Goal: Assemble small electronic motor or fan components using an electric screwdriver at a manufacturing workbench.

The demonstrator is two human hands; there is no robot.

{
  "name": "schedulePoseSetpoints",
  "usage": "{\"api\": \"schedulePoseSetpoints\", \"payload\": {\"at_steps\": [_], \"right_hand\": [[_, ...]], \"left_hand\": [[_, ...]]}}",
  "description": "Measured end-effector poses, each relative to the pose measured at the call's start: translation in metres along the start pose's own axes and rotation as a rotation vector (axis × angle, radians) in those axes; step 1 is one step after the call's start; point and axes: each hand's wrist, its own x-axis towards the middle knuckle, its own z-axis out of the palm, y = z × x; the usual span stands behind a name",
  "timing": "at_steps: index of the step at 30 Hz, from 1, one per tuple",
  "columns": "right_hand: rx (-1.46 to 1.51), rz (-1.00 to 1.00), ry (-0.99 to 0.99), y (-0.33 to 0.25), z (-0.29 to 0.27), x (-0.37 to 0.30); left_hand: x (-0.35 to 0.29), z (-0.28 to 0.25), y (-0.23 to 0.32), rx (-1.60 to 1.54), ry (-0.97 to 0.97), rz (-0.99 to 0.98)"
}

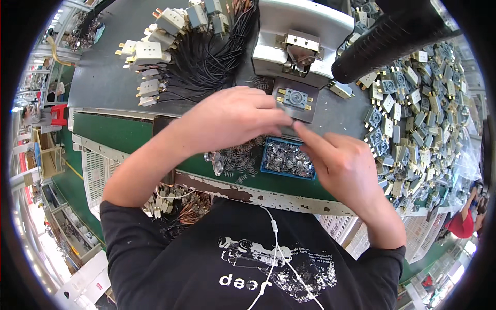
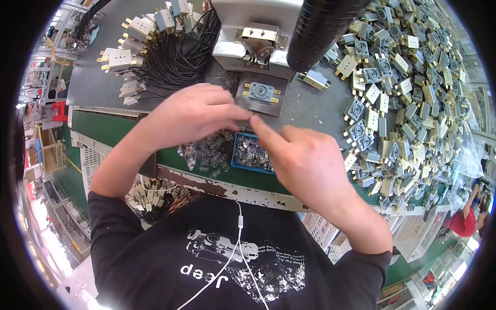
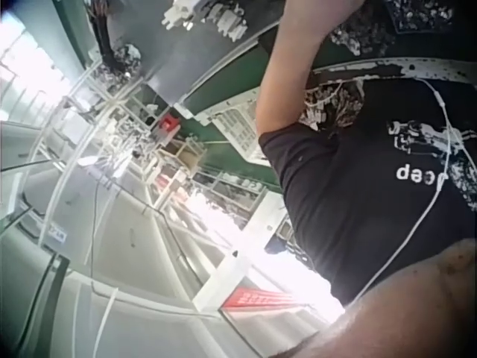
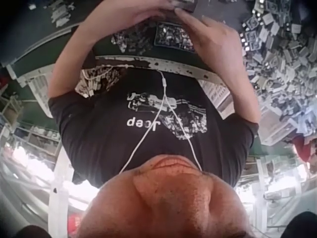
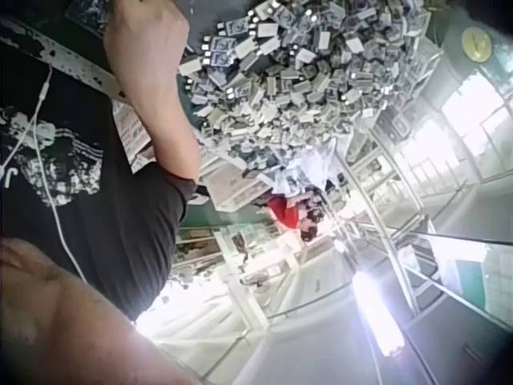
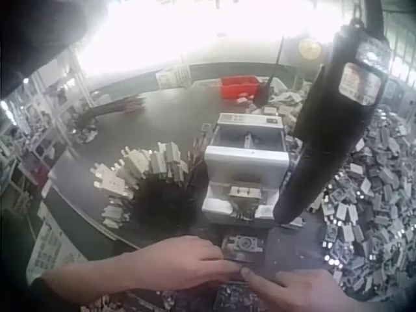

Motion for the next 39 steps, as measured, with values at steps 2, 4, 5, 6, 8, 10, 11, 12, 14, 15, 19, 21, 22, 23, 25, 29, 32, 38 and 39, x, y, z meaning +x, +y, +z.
{"api": "schedulePoseSetpoints", "payload": {"at_steps": [2,4,5,6,8,10,11,12,14,15,19,21,22,23,25,29,32,38,39], "right_hand": [[0.061,-0.143,-0.240,0.003,-0.007,0.009],[0.306,0.082,-0.342,0.017,0.003,0.025],[0.545,0.323,-0.432,0.021,0.008,0.030],[0.555,0.465,-0.452,0.019,0.011,0.028],[0.565,0.264,-0.286,0.032,0.025,0.012],[0.540,0.060,-0.020,0.033,0.021,0.000],[0.537,0.065,-0.035,0.034,0.021,-0.005],[0.472,-0.009,0.072,0.036,0.023,-0.011],[0.409,-0.045,0.062,0.033,0.016,-0.012],[0.405,-0.045,0.057,0.029,0.011,-0.010],[0.690,0.352,-0.291,0.031,0.004,-0.004],[1.055,0.471,-0.336,0.037,0.011,-0.002],[1.054,0.469,-0.340,0.035,0.012,-0.001],[1.169,0.481,-0.333,0.032,0.015,0.001],[1.286,0.492,-0.331,0.031,0.018,0.004],[1.489,0.468,-0.409,0.034,0.024,0.013],[1.547,0.460,-0.396,0.035,0.027,0.014],[0.957,0.486,0.074,0.012,0.030,0.014],[0.957,0.481,0.074,0.009,0.035,0.013]], "left_hand": [[-0.002,-0.011,-0.002,0.019,-0.089,0.035],[-0.004,-0.014,-0.007,0.048,-0.174,0.088],[-0.005,-0.013,-0.009,0.045,-0.163,0.082],[-0.005,-0.011,-0.011,0.023,-0.145,0.048],[-0.004,-0.004,-0.018,-0.002,-0.097,0.024],[-0.005,-0.004,-0.016,0.006,-0.030,-0.015],[-0.005,-0.003,-0.014,0.025,0.026,-0.042],[-0.004,0.003,-0.010,0.097,0.114,0.029],[0.003,0.008,0.000,0.082,0.111,0.060],[0.005,0.009,0.003,0.076,0.103,0.092],[0.005,0.007,-0.005,0.104,0.143,0.129],[0.004,0.000,-0.005,0.071,0.093,0.097],[0.004,-0.004,-0.004,0.036,0.035,0.062],[0.004,-0.008,-0.005,0.035,0.037,0.057],[0.004,-0.019,-0.006,0.009,0.040,0.102],[0.000,-0.028,-0.005,0.012,0.066,0.057],[0.000,-0.030,-0.005,-0.003,0.017,0.006],[0.002,-0.026,0.002,-0.083,0.027,-0.071],[0.003,-0.022,0.002,-0.102,0.053,-0.076]]}}
